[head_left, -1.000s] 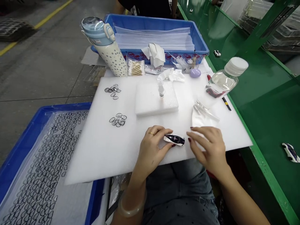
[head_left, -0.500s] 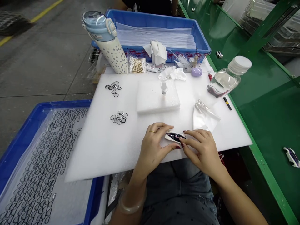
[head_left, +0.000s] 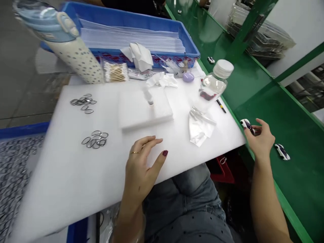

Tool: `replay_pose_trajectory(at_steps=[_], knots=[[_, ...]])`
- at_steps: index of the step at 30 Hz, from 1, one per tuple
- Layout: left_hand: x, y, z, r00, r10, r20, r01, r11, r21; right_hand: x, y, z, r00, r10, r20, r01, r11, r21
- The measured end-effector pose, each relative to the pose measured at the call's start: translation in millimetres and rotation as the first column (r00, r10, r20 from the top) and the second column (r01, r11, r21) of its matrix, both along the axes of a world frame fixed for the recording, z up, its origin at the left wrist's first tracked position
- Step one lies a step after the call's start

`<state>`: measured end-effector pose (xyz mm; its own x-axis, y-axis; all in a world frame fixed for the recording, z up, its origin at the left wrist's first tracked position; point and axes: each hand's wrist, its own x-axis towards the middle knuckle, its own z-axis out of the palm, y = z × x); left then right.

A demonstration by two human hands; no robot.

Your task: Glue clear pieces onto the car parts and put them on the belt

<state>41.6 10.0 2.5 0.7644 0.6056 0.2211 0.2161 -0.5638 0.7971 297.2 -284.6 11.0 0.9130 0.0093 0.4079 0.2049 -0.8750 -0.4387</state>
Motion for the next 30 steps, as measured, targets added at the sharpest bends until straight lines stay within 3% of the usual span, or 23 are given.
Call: replay_pose_trajectory(at_steps=[1, 3, 7, 11, 14, 16, 18, 19, 20, 21, 22, 23, 24, 25, 26, 27, 28, 30], knots=[[0, 0, -0.2, 1.000, -0.013, -0.012, 0.013, 0.999, 0.030, 13, -22, -1.9, 0.994, -0.103, -0.047, 0.100, 0.993, -0.070], [1, -1, -0.8, 0.999, -0.034, -0.030, 0.036, 0.996, 0.076, 24, -58, -4.2, 0.970, -0.209, -0.123, 0.187, 0.967, -0.171], [2, -2, -1.8, 0.998, -0.038, -0.052, 0.045, 0.989, 0.141, 8, -108, -1.4, 0.915, -0.373, -0.151, 0.329, 0.909, -0.254], [3, -3, -2.3, 0.993, -0.052, -0.102, 0.072, 0.978, 0.198, -7, -142, 5.1, 0.808, -0.550, -0.211, 0.477, 0.821, -0.312], [3, -4, -3.2, 0.993, -0.070, -0.094, 0.090, 0.968, 0.233, -6, -141, 12.0, 0.797, -0.564, -0.217, 0.500, 0.817, -0.288], [3, -4, -3.4, 0.993, -0.088, -0.079, 0.106, 0.961, 0.255, -8, -113, 18.0, 0.835, -0.518, -0.183, 0.473, 0.848, -0.240], [4, -5, -2.9, 0.992, -0.109, -0.064, 0.122, 0.957, 0.262, -18, -63, 23.2, 0.939, -0.328, -0.101, 0.312, 0.939, -0.143], [4, -5, -2.5, 0.993, -0.108, -0.052, 0.118, 0.959, 0.257, -28, -31, 25.0, 0.999, -0.048, 0.009, 0.048, 0.998, -0.052], [5, -6, -2.1, 0.995, -0.094, -0.036, 0.100, 0.964, 0.246, -40, 3, 26.1, 0.954, 0.263, 0.144, -0.263, 0.965, -0.016], [6, -6, -1.8, 0.998, -0.063, -0.017, 0.065, 0.971, 0.231, -53, 37, 26.7, 0.791, 0.596, 0.136, -0.597, 0.801, -0.043], [6, -7, -1.7, 1.000, -0.014, 0.003, 0.013, 0.976, 0.216, -67, 70, 26.7, 0.636, 0.765, 0.102, -0.764, 0.643, -0.063], [7, -8, -1.7, 0.999, 0.049, 0.020, -0.052, 0.978, 0.203, -79, 99, 26.5, 0.484, 0.873, 0.065, -0.869, 0.488, -0.079], [7, -9, -1.8, 0.993, 0.114, 0.030, -0.118, 0.974, 0.193, -89, 123, 26.3, 0.263, 0.965, -0.021, -0.961, 0.260, -0.092], [7, -10, -1.7, 0.985, 0.170, 0.032, -0.173, 0.968, 0.183, -95, 144, 26.5, 0.139, 0.988, -0.072, -0.988, 0.133, -0.081], [8, -10, -1.5, 0.978, 0.209, 0.023, -0.209, 0.962, 0.174, -98, 160, 27.6, 0.066, 0.993, -0.096, -0.997, 0.061, -0.054], [8, -10, -0.8, 0.976, 0.219, 0.007, -0.217, 0.962, 0.164, -97, 174, 29.8, 0.068, 0.994, -0.082, -0.998, 0.067, -0.015], [7, -10, 0.2, 0.982, 0.189, -0.014, -0.185, 0.972, 0.147, -92, 185, 33.3, 0.140, 0.990, -0.033, -0.989, 0.141, 0.041], [6, -10, 3.5, 0.999, 0.017, -0.051, -0.012, 0.996, 0.087, -79, 207, 43.3, 0.324, 0.944, 0.054, -0.933, 0.310, 0.185]])
